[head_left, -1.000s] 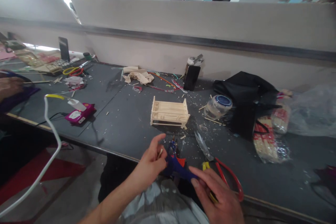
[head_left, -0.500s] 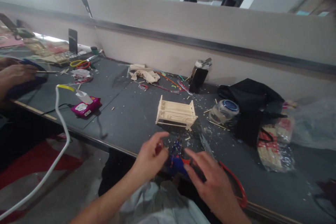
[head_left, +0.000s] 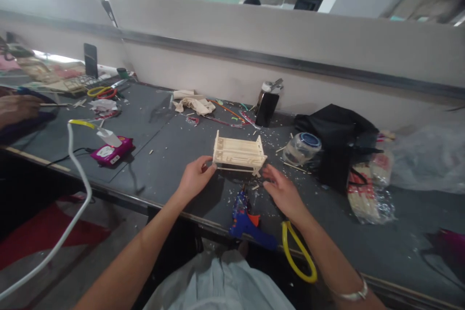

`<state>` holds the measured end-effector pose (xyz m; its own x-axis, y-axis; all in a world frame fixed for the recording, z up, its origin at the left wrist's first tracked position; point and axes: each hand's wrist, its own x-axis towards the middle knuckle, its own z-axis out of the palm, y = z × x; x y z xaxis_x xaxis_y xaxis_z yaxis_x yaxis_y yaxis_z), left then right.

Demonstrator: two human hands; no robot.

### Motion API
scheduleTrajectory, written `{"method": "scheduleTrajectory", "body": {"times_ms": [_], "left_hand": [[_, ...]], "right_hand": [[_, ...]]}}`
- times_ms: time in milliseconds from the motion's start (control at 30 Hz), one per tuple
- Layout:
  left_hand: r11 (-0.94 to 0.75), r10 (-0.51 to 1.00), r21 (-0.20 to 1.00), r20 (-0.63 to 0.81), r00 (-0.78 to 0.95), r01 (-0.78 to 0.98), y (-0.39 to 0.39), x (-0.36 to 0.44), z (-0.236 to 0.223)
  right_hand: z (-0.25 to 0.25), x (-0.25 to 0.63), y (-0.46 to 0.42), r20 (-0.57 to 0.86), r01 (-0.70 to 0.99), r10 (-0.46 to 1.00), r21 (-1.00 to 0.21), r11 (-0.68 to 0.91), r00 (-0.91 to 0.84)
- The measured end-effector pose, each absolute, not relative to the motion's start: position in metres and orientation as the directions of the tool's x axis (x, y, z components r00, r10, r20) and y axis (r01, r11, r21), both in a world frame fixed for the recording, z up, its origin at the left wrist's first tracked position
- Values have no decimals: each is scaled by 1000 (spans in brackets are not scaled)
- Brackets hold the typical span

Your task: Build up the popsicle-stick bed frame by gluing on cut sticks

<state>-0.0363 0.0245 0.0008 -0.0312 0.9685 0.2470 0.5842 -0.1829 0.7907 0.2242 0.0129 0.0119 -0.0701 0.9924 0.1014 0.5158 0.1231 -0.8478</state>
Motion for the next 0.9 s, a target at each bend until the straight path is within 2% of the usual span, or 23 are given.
{"method": "scheduleTrajectory", "body": {"times_ms": [133,267,467,633,767,900], "left_hand": [[-222,962,787,272,0,576,26,-31,-1],[-236,956,785,294,-9,573,27,-31,14],[-196,961,832,269,-67,519,17,-29,55],[-174,972,863,229,-59,475,8,-28,72],[-182,971,865,233,-54,468,6,-27,71],[-220,962,845,272,-38,487,10,-28,51]], "right_hand": [[10,208,24,122,490,985,-856,166,-122],[33,205,20,148,478,980,-857,194,-134],[73,206,11,234,642,966,-725,251,-114],[83,206,2,247,656,964,-713,249,-98],[80,208,1,245,637,968,-736,227,-62],[61,210,8,272,596,961,-765,244,-45]]}}
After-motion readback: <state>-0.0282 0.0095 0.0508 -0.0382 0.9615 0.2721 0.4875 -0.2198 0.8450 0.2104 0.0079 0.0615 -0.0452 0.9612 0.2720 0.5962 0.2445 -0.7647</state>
